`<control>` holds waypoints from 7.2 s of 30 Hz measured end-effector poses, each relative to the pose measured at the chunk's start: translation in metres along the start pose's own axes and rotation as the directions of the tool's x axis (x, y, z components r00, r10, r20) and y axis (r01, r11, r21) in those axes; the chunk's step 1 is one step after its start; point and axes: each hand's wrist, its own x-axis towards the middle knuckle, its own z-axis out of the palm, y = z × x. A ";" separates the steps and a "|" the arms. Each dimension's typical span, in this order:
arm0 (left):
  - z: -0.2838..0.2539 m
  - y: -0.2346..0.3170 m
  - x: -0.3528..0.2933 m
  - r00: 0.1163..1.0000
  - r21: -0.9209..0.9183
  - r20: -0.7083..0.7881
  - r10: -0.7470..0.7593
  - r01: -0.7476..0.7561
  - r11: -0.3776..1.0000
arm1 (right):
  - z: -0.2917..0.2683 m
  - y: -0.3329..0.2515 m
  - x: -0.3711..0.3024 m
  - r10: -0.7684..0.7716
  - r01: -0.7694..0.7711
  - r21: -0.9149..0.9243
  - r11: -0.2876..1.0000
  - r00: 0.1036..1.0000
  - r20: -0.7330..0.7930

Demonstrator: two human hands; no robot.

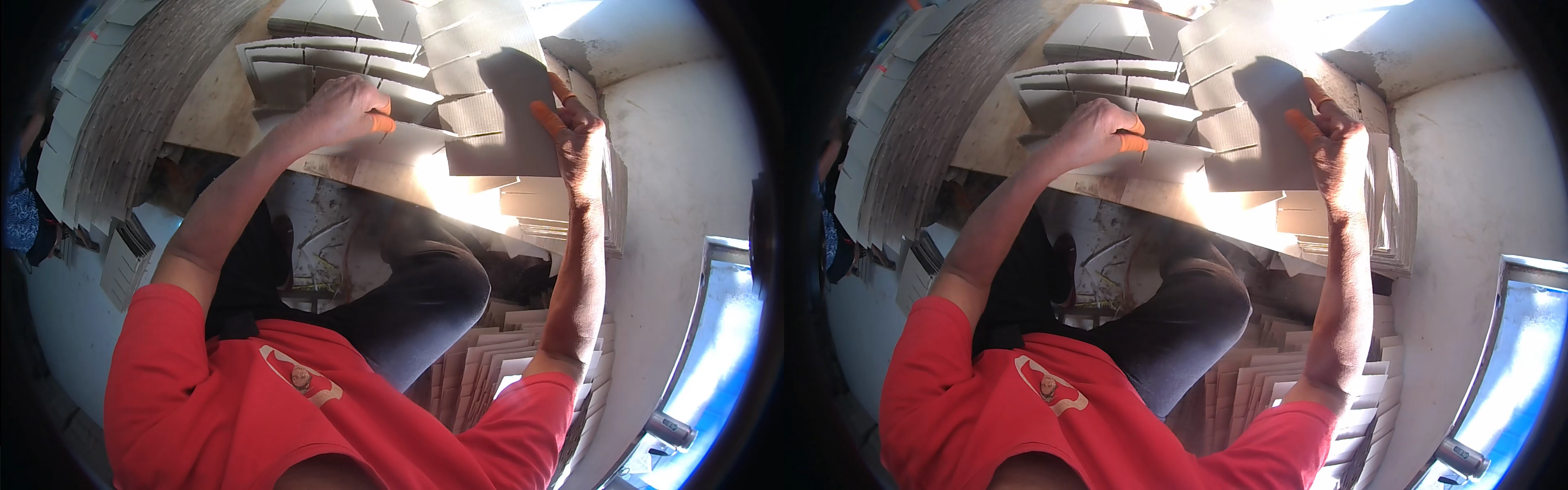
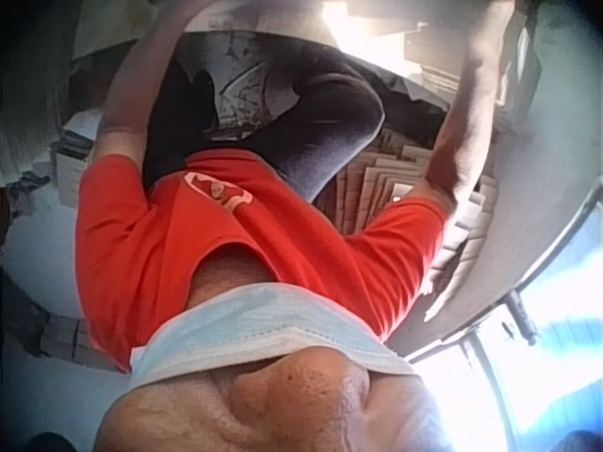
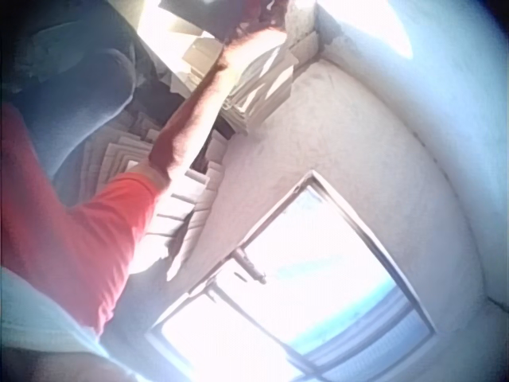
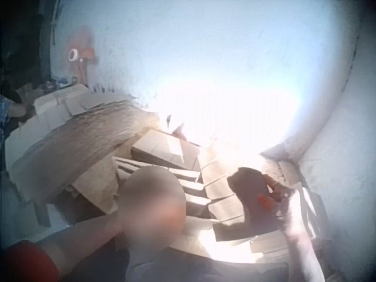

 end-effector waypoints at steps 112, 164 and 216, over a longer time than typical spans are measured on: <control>0.009 -0.018 -0.045 0.975 0.041 -0.223 -0.014 0.024 0.999 | 0.058 -0.067 0.025 -0.217 0.201 0.086 0.976 0.935 0.279; -0.005 0.002 -0.055 0.969 0.159 -0.237 0.072 -0.034 0.987 | -0.011 0.193 -0.058 0.223 -0.444 -0.845 0.297 0.893 -0.391; -0.017 -0.034 -0.096 0.926 -0.135 -0.367 -0.085 0.037 0.990 | 0.099 -0.108 -0.019 -0.316 0.319 0.062 0.946 0.947 -0.054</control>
